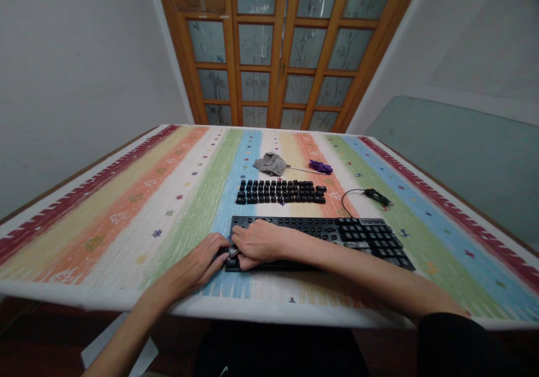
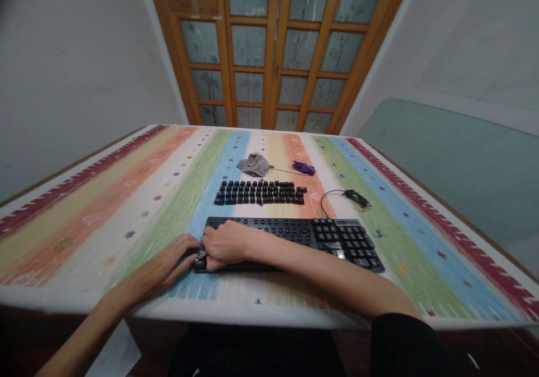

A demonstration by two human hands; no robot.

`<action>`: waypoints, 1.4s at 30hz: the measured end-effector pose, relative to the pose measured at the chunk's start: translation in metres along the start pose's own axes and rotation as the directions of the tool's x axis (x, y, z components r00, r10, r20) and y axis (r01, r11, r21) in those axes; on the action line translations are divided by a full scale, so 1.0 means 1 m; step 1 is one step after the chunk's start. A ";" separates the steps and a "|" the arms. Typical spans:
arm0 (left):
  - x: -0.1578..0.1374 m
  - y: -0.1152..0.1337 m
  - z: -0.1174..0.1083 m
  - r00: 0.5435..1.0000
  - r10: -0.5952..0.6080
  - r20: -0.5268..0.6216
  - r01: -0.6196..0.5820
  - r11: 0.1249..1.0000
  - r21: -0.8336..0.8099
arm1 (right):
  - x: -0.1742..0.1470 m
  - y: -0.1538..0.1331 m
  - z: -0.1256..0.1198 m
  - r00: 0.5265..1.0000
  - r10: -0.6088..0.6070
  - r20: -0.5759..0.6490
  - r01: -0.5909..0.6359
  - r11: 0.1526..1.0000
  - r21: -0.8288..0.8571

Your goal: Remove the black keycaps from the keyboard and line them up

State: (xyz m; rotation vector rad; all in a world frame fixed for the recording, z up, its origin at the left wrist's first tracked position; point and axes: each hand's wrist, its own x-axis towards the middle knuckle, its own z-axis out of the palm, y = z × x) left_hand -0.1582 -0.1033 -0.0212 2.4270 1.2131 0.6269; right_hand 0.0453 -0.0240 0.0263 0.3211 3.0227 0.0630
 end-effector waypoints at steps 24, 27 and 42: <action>0.084 -0.059 -0.019 0.994 -0.010 -0.112 0.041 0.959 0.279 | 0.010 0.053 0.008 0.876 0.461 -0.142 -0.441 0.884 0.151; 0.087 -0.061 -0.015 0.995 -0.020 -0.101 0.048 0.958 0.283 | 0.010 0.055 0.005 0.854 0.492 -0.167 -0.470 0.869 0.157; 0.090 -0.065 -0.006 0.992 -0.060 -0.111 0.084 0.970 0.230 | -0.036 0.053 -0.043 0.791 0.507 -0.342 -0.204 0.747 0.633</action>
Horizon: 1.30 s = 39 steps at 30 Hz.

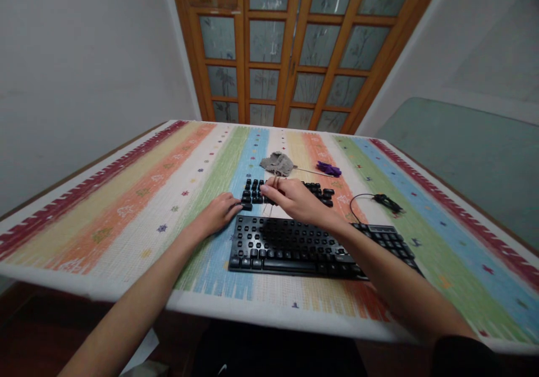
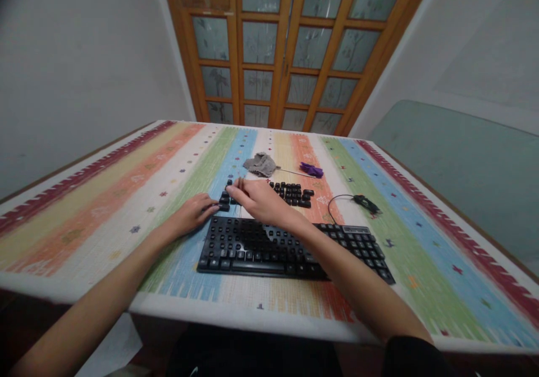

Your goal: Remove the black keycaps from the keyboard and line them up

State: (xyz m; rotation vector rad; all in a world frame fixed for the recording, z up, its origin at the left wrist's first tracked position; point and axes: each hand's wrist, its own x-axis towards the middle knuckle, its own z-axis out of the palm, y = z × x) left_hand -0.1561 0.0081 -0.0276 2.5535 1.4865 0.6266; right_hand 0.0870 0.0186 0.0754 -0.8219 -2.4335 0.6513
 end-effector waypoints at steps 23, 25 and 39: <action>-0.004 0.001 0.000 0.999 -0.018 -0.034 0.018 1.000 -0.001 | -0.033 -0.007 0.011 0.948 0.076 0.310 -0.152 0.962 0.228; -0.005 0.001 0.001 0.999 -0.020 -0.036 0.020 1.000 0.000 | -0.033 -0.008 0.013 0.950 0.062 0.305 -0.133 0.967 0.216; -0.005 0.003 0.000 0.999 -0.031 -0.044 0.031 0.999 -0.012 | -0.042 -0.014 0.037 0.996 -0.023 0.085 0.009 0.987 0.159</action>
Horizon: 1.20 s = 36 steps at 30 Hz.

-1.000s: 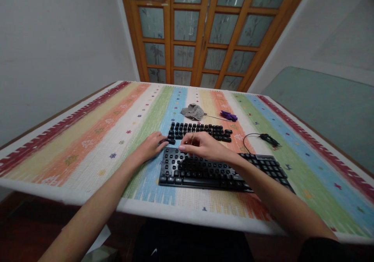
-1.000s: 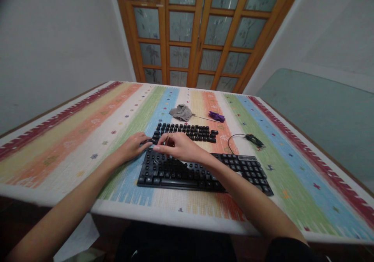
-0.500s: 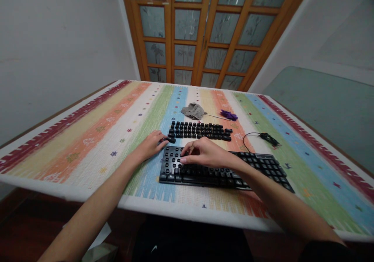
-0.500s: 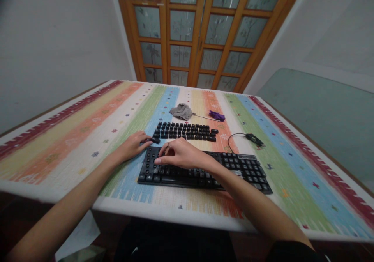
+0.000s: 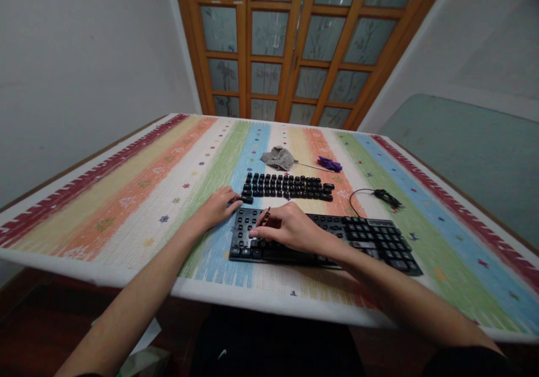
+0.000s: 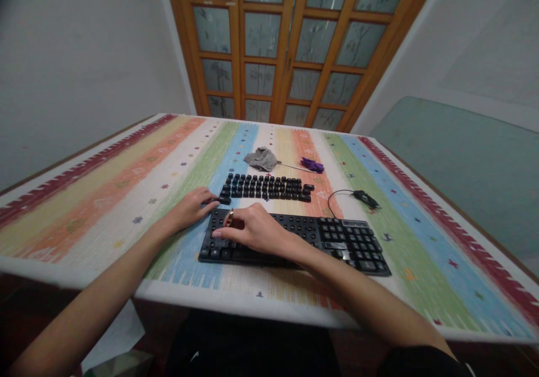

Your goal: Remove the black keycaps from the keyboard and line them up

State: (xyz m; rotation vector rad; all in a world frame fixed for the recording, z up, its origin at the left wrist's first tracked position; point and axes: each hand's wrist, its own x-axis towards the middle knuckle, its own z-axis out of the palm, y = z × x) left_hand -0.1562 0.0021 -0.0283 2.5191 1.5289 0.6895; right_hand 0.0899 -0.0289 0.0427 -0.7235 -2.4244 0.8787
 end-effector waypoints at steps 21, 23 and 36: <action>-0.032 0.050 -0.023 0.986 0.001 -0.164 -0.034 0.979 -0.201 | -0.025 0.014 0.018 0.971 -0.125 -0.205 0.130 0.991 0.010; -0.043 0.064 -0.023 0.987 0.002 -0.159 -0.039 0.971 -0.235 | -0.024 0.013 0.020 0.971 -0.126 -0.201 0.134 0.991 0.026; -0.086 0.095 0.012 0.974 -0.119 -0.195 0.056 0.952 -0.302 | 0.011 0.002 0.022 0.992 -0.122 0.044 0.129 0.950 -0.284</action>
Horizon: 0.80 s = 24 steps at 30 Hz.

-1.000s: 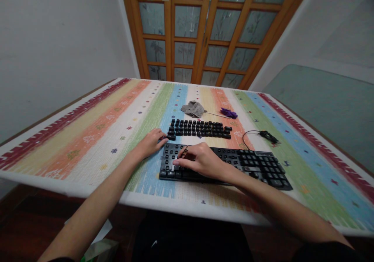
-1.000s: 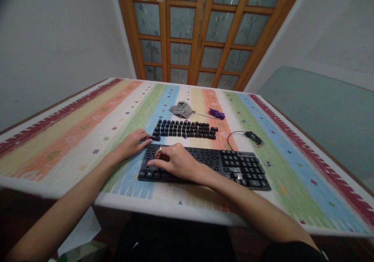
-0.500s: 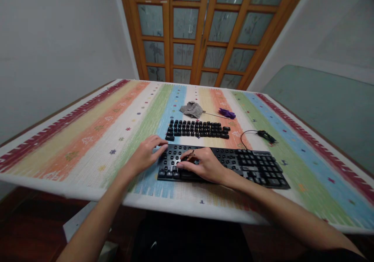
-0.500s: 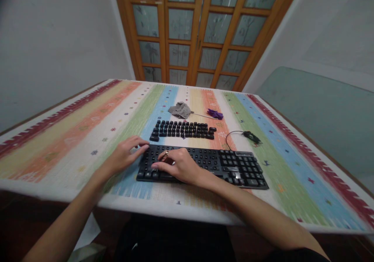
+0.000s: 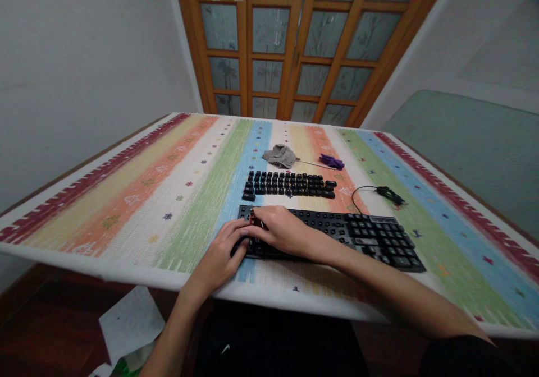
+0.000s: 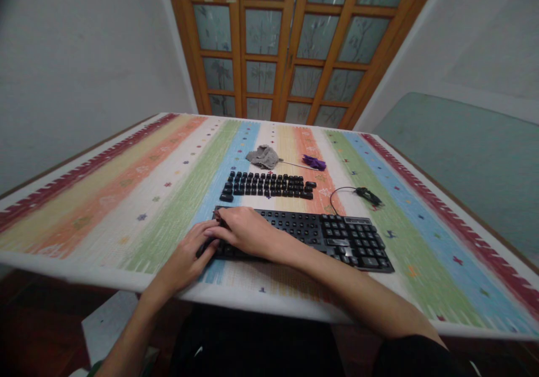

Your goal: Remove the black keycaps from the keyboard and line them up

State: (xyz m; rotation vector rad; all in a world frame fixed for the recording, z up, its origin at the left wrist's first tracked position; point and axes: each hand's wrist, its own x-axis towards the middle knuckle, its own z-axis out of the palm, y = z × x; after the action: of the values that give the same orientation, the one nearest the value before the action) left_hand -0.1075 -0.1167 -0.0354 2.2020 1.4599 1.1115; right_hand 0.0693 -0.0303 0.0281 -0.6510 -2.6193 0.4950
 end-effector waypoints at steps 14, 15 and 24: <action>0.000 0.000 0.000 0.999 0.017 0.035 -0.016 1.000 -0.018 | 0.010 0.035 0.006 0.947 0.318 0.044 -0.307 0.858 0.412; 0.000 0.000 -0.001 0.999 0.020 0.028 -0.019 1.000 -0.020 | 0.009 0.036 0.006 0.954 0.297 0.042 -0.285 0.853 0.438; 0.008 0.012 -0.004 0.996 0.013 -0.087 -0.017 0.999 -0.044 | 0.001 0.022 -0.013 0.984 0.174 -0.022 -0.136 0.834 0.535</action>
State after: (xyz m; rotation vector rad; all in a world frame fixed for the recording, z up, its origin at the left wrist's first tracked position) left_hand -0.1014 -0.1155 -0.0218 2.1633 1.4405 1.2474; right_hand 0.0825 -0.0085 0.0307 -0.6731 -2.2106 1.1734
